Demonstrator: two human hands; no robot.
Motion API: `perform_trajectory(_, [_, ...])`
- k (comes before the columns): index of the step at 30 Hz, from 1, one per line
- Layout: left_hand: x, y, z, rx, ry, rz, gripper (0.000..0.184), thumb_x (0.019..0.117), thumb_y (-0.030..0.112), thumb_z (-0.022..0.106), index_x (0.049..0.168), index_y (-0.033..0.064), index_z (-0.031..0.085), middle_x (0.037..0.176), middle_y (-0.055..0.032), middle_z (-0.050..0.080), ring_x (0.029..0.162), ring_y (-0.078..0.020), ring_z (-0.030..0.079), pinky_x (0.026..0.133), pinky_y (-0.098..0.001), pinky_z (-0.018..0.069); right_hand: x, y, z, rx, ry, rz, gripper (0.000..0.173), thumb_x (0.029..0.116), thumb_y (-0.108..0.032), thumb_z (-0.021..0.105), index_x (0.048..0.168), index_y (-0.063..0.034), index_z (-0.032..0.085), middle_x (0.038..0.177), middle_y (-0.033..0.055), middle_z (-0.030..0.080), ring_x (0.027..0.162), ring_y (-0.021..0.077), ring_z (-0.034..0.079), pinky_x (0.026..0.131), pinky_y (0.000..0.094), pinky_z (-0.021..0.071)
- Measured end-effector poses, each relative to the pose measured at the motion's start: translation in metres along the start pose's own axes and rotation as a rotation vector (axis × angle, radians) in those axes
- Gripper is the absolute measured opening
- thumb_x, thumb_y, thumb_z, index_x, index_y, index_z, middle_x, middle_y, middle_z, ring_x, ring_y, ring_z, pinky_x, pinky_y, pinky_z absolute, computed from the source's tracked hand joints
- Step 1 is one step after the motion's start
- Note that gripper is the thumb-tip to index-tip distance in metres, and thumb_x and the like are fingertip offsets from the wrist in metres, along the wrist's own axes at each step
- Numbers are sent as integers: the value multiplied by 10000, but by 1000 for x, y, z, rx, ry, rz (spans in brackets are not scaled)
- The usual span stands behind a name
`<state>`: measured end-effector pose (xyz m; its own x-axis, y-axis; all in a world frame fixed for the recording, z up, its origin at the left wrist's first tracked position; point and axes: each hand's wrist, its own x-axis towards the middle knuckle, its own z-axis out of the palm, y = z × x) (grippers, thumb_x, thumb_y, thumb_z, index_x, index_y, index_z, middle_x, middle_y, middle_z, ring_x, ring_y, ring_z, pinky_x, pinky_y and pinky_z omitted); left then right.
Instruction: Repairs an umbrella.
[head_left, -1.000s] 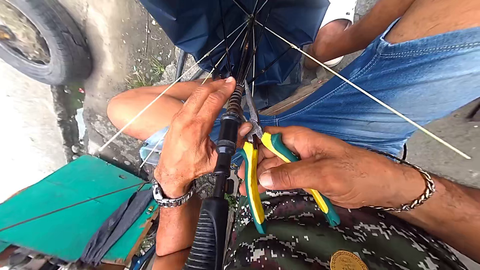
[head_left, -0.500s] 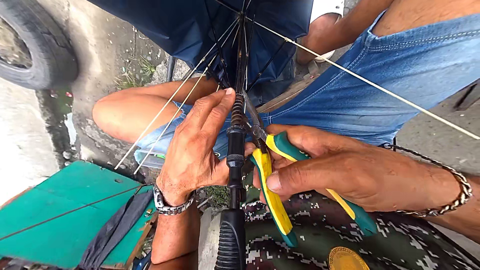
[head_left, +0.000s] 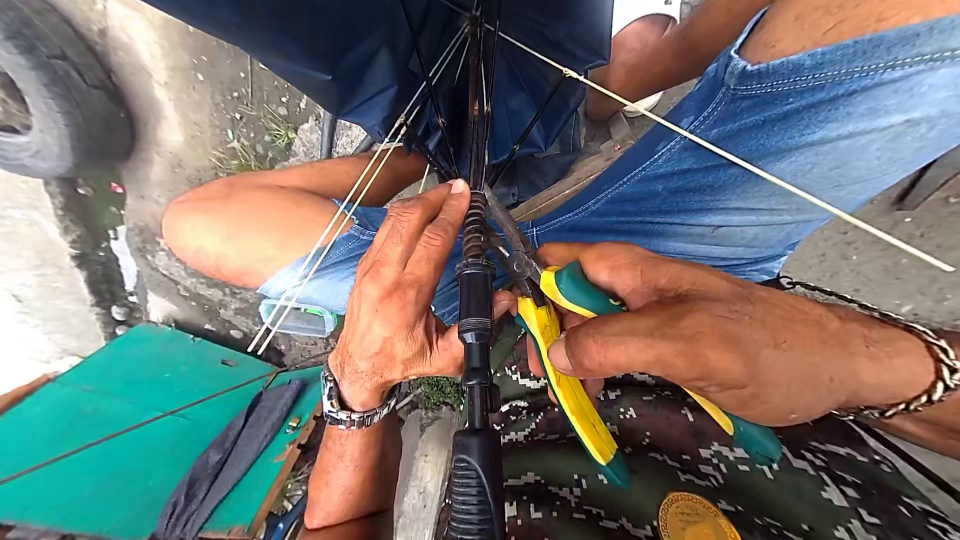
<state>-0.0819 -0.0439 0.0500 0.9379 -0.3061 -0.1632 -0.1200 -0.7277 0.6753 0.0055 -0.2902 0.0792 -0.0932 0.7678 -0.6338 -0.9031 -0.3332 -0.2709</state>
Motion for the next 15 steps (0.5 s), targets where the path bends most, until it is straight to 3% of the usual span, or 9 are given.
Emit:
perform_trajectory(7, [-1,-2,-1,4,5,-26,810,915,586,616,1414,-49,561,1372,-227,595,1244,-270,593,1032,-394,505,1,-11,-4,-48,-25,27,244,988,-133,544,1230,-104,560,955,98,703,746,164,720,582,268,612])
perform_trajectory(11, [9,-9,-7,9,189,-35,659,1027,500,460,1380,-45,578,1364,-213,614,1279,-246,595,1069,-408,496,7,-19,-4,-18,-43,37,295,1007,-112,547,1301,-126,537,1138,92,701,978,195,726,751,300,630])
perform_trajectory(15, [32,-15,-22,-51,401,-74,627,1096,457,340,1298,-87,577,1233,-147,675,1159,-129,647,1014,-339,534,5,-12,-4,-10,3,35,441,991,-70,575,1416,-152,489,1279,82,677,1139,232,694,932,370,610])
